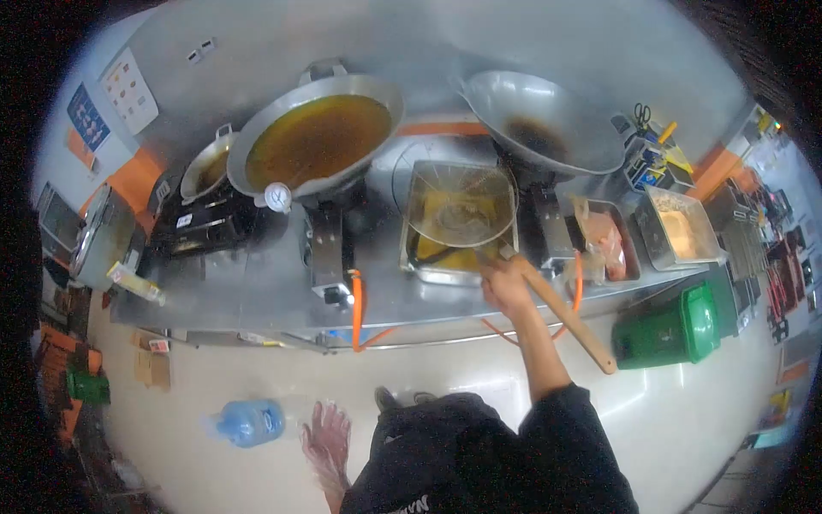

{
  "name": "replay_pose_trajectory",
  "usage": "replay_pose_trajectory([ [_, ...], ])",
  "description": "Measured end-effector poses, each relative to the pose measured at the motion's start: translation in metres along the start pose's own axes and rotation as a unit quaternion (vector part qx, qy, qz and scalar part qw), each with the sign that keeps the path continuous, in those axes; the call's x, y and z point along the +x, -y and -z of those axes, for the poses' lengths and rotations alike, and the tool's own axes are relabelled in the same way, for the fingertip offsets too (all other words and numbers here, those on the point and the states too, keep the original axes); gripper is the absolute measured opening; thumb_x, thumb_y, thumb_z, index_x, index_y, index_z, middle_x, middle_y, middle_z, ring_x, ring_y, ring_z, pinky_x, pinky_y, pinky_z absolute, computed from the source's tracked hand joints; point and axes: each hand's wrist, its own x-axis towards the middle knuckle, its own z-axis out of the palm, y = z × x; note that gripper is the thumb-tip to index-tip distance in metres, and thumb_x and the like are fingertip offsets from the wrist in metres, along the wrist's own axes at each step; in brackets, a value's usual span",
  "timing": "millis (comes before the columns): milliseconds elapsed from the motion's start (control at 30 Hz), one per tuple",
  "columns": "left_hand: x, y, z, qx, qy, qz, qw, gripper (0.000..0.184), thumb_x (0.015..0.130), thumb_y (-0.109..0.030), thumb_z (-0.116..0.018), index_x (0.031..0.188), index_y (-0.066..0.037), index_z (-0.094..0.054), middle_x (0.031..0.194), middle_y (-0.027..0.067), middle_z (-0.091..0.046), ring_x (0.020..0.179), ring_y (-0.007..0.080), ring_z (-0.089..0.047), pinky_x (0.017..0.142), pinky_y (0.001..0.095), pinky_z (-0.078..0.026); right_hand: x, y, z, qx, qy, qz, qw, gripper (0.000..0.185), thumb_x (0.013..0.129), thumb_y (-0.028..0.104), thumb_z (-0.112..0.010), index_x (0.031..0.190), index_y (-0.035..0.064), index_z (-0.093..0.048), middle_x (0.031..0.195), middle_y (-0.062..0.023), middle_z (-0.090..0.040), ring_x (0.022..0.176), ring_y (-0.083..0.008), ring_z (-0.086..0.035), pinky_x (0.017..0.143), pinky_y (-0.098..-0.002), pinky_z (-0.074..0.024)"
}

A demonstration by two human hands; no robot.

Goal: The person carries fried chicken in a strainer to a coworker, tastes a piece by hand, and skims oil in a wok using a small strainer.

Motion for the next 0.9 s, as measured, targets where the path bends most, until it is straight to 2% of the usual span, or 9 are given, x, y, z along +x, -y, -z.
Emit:
replay_pose_trajectory([
  [133,0.04,-0.039,-0.008,0.027,0.055,0.04,0.997,0.06,0.093,-0.049,-0.048,0.137,-0.009,-0.042,0.128,0.0199,-0.053,0.113,0.0348,-0.054,0.1,0.049,-0.042,-0.036,0.046,0.0,-0.031,0.003,-0.049,0.998,0.014,0.087,0.002,-0.052,0.1,0.0045,-0.048,0.061,0.0,-0.043,0.045,-0.0083,-0.038,0.037,-0.0239,-0.0251],
  [233,0.062,-0.056,-0.005,0.028,0.087,0.061,0.994,0.061,0.093,-0.048,-0.048,0.139,-0.009,-0.039,0.128,0.0205,-0.053,0.114,0.0357,-0.055,0.1,0.049,-0.042,-0.047,0.063,0.017,-0.056,0.032,-0.093,0.994,0.006,0.087,0.002,-0.052,0.094,0.003,-0.052,0.059,0.0013,-0.042,0.044,-0.0073,-0.037,0.036,-0.024,-0.024],
  [333,0.076,-0.063,0.001,0.023,0.099,0.081,0.992,0.062,0.094,-0.047,-0.048,0.141,-0.008,-0.037,0.129,0.0212,-0.053,0.115,0.0365,-0.055,0.1,0.0489,-0.043,-0.062,0.084,0.026,-0.072,0.033,-0.131,0.988,0.01,0.09,0.006,-0.055,0.098,0.0003,-0.051,0.053,0.0026,-0.037,0.038,-0.0053,-0.03,0.033,-0.0208,-0.0201],
  [500,0.084,-0.054,0.002,0.001,0.102,0.112,0.988,0.061,0.094,-0.045,-0.046,0.141,-0.007,-0.036,0.129,0.022,-0.053,0.113,0.0361,-0.056,0.1,0.0487,-0.042,-0.072,0.093,0.052,-0.09,0.008,-0.146,0.985,0.003,0.08,0.004,-0.055,0.077,0.0036,-0.055,0.055,0.0013,-0.041,0.041,-0.0089,-0.037,0.035,-0.0248,-0.0261],
  [600,0.085,-0.045,-0.002,0.003,0.081,0.126,0.989,0.061,0.095,-0.045,-0.045,0.141,-0.007,-0.035,0.127,0.0224,-0.054,0.112,0.0361,-0.056,0.1,0.0487,-0.043,-0.065,0.085,0.065,-0.158,-0.092,-0.172,0.968,0.007,0.08,0.007,-0.053,0.077,0.0006,-0.055,0.049,0.0025,-0.033,0.037,-0.009,-0.031,0.035,-0.0256,-0.0245],
  [633,0.086,-0.042,0.0,0.017,0.09,0.13,0.987,0.061,0.094,-0.046,-0.045,0.141,-0.008,-0.035,0.129,0.0224,-0.052,0.114,0.0365,-0.054,0.099,0.0491,-0.043,-0.079,0.098,0.041,-0.261,-0.128,-0.137,0.947,0.018,0.081,0.015,-0.06,0.079,-0.0021,-0.06,0.051,0.002,-0.038,0.039,-0.0092,-0.034,0.038,-0.0253,-0.0259],
  [733,0.088,-0.036,0.003,0.044,0.11,0.134,0.984,0.063,0.094,-0.049,-0.045,0.141,-0.009,-0.036,0.131,0.0226,-0.049,0.118,0.0372,-0.05,0.098,0.0499,-0.043,-0.083,0.088,0.046,-0.488,-0.103,-0.025,0.867,0.027,0.082,0.022,-0.066,0.081,-0.0041,-0.064,0.053,0.0008,-0.044,0.042,-0.009,-0.037,0.039,-0.0259,-0.0265],
  [767,0.089,-0.035,0.002,0.043,0.114,0.136,0.983,0.063,0.094,-0.049,-0.045,0.142,-0.008,-0.036,0.131,0.0228,-0.05,0.118,0.0373,-0.051,0.098,0.0501,-0.043,-0.089,0.096,0.044,-0.511,-0.082,-0.025,0.855,0.034,0.082,0.028,-0.07,0.085,-0.0056,-0.067,0.056,-0.0008,-0.049,0.043,-0.0087,-0.039,0.04,-0.0266,-0.0269],
  [900,0.087,-0.029,-0.003,0.041,0.115,0.138,0.983,0.063,0.094,-0.048,-0.046,0.141,-0.007,-0.036,0.13,0.0232,-0.051,0.117,0.0377,-0.052,0.098,0.0504,-0.044,-0.098,0.112,0.065,-0.491,-0.078,-0.023,0.867,0.032,0.085,0.024,-0.069,0.092,-0.0071,-0.068,0.053,0.0021,-0.043,0.041,-0.0079,-0.036,0.038,-0.0267,-0.0252],
])
